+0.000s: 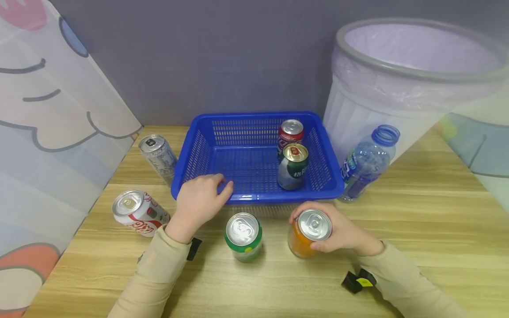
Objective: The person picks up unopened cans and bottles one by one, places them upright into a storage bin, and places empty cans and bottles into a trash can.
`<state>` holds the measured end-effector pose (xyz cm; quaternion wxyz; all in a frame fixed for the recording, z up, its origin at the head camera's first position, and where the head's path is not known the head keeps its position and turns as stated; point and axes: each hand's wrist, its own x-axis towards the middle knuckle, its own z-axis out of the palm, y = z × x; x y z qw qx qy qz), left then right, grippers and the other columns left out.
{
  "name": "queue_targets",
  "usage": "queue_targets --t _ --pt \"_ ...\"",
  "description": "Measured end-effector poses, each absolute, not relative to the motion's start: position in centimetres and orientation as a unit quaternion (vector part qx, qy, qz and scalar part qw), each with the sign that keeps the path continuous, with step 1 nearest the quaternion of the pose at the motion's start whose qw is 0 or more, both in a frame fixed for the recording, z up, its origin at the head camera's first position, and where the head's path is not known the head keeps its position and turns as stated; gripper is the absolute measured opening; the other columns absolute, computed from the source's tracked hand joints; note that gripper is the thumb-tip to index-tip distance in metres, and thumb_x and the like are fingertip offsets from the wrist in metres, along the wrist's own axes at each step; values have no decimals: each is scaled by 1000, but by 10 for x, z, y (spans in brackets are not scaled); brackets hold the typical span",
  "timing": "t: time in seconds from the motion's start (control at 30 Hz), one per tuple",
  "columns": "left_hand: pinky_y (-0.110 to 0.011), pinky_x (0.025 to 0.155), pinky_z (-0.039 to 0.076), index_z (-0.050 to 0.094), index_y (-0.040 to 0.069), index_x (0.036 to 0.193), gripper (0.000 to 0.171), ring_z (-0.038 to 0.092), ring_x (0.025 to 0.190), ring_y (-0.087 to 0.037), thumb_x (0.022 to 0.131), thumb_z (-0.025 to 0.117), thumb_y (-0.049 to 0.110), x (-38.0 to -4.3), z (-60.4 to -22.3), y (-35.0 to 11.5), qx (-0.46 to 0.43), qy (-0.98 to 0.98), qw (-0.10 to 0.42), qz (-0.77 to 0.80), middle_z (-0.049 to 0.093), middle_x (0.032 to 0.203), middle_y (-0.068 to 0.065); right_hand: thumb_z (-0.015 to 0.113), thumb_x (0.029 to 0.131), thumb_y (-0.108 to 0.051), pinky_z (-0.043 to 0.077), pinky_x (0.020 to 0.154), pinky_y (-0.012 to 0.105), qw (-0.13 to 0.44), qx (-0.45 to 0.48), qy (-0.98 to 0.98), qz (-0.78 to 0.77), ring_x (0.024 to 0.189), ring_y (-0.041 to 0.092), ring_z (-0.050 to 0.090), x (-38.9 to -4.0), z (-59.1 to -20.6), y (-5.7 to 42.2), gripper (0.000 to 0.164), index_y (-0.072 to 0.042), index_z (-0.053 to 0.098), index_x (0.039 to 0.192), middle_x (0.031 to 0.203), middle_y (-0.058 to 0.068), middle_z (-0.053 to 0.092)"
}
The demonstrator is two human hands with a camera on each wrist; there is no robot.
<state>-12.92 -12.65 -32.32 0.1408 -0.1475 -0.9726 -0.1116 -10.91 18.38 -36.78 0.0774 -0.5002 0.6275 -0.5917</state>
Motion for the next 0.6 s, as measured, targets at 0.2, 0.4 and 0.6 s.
queue_targets --t 0.2,0.4,0.6 --pt "-33 44 41 69 10 85 35 62 60 -26 91 51 39 -129 -323 -127 -148 -972 144 -113 68 73 -5 73 71 -8 46 96 28 68 -511 621 -591 105 18 59 -109 -369 182 48 1 53 114 110 9 63" --pt "-34 45 42 69 9 85 35 63 60 -27 91 51 39 -129 -323 -127 -149 -972 145 -114 68 74 -5 72 69 -5 45 96 29 68 -515 611 -598 106 19 58 -108 -370 180 49 3 52 113 111 10 62" --pt "-34 45 42 69 9 85 36 63 61 -26 91 51 39 -129 -322 -126 -149 -972 143 -113 68 74 -5 72 71 -6 46 96 29 70 -514 608 -601 106 19 59 -108 -369 181 48 3 53 113 111 10 63"
